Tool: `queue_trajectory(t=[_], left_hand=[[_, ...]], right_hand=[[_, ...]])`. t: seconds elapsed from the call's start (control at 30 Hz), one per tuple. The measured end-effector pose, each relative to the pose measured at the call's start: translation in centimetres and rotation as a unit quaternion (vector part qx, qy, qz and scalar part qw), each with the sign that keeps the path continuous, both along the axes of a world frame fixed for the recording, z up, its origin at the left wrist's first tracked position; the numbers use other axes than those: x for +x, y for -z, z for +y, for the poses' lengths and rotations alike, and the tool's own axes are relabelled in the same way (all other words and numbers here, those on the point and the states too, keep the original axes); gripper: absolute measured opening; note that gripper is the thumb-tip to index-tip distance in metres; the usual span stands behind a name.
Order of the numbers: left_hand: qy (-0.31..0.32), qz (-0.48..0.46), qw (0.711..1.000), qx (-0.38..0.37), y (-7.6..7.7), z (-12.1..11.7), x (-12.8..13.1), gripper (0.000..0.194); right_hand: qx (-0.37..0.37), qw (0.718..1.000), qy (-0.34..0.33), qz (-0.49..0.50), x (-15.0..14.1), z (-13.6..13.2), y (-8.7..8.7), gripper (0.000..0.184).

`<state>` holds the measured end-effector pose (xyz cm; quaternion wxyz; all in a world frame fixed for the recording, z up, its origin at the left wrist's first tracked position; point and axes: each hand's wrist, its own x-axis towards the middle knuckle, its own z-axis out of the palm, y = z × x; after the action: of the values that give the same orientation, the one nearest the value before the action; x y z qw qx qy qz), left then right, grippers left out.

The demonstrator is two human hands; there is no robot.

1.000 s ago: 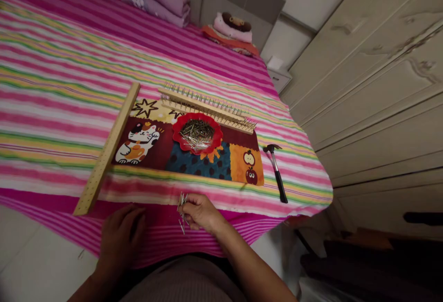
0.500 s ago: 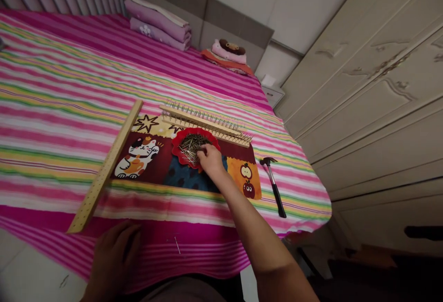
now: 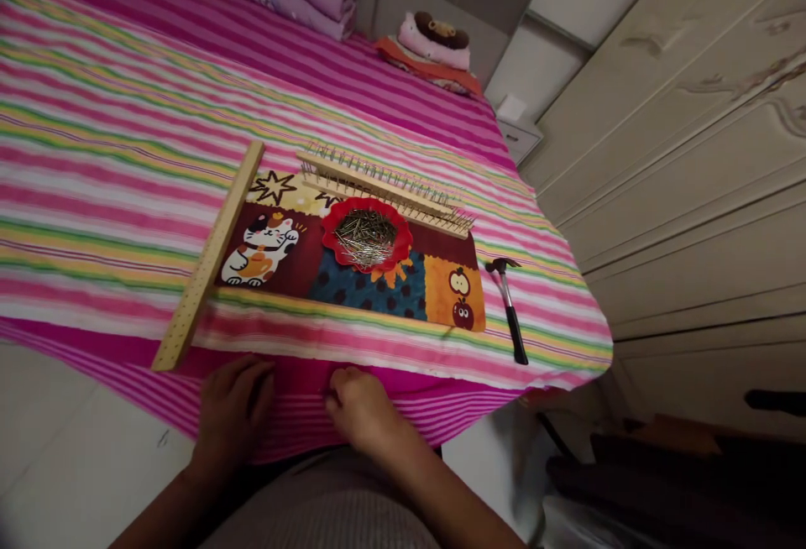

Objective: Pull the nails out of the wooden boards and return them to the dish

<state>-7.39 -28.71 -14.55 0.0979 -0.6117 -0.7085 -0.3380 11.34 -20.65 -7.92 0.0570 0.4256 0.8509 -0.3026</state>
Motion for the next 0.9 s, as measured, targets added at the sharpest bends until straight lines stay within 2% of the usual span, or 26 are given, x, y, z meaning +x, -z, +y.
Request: queue_trajectory(t=[0.1,0.33,0.43,0.53,0.6,0.67,0.73,0.8,0.9], left_hand=[[0.001,0.003,1.0,0.001,-0.1,0.0,0.0,0.014],[0.0,0.009,1.0,-0.003,0.0,-0.1,0.2,0.014],[0.008,0.017,1.0,0.004,-0.1,0.1,0.1,0.014],[0.029,0.031,0.999,0.031,0.2,0.2,-0.5,0.017],[0.042,0.042,0.997,0.047,0.9,0.4,-1.1,0.019],[0.057,0.053,0.995,0.059,1.7,0.6,-1.6,0.019],[0.059,0.051,0.995,0.057,2.2,0.6,-1.8,0.02],[0.051,0.037,0.997,0.049,2.2,0.5,-1.7,0.02],[0.036,0.014,0.999,0.031,1.6,0.4,-1.3,0.016]], right_hand=[[0.036,0.996,-0.006,-0.082,-0.7,-0.6,1.8,0.022],[0.033,0.995,-0.042,-0.082,-0.8,0.0,4.4,0.024],[0.041,0.995,-0.055,-0.078,-0.9,-0.2,4.9,0.024],[0.064,0.994,-0.056,-0.071,-1.0,0.1,4.7,0.02],[0.084,0.993,-0.056,-0.055,-1.0,0.8,4.1,0.016],[0.105,0.994,-0.03,0.003,-1.2,2.0,3.0,0.014],[0.123,0.986,0.026,0.107,-1.3,3.6,1.1,0.014],[0.132,0.967,0.077,0.202,-1.5,5.5,-1.2,0.015],[0.15,0.939,0.098,0.292,-1.9,8.6,-4.4,0.013]])
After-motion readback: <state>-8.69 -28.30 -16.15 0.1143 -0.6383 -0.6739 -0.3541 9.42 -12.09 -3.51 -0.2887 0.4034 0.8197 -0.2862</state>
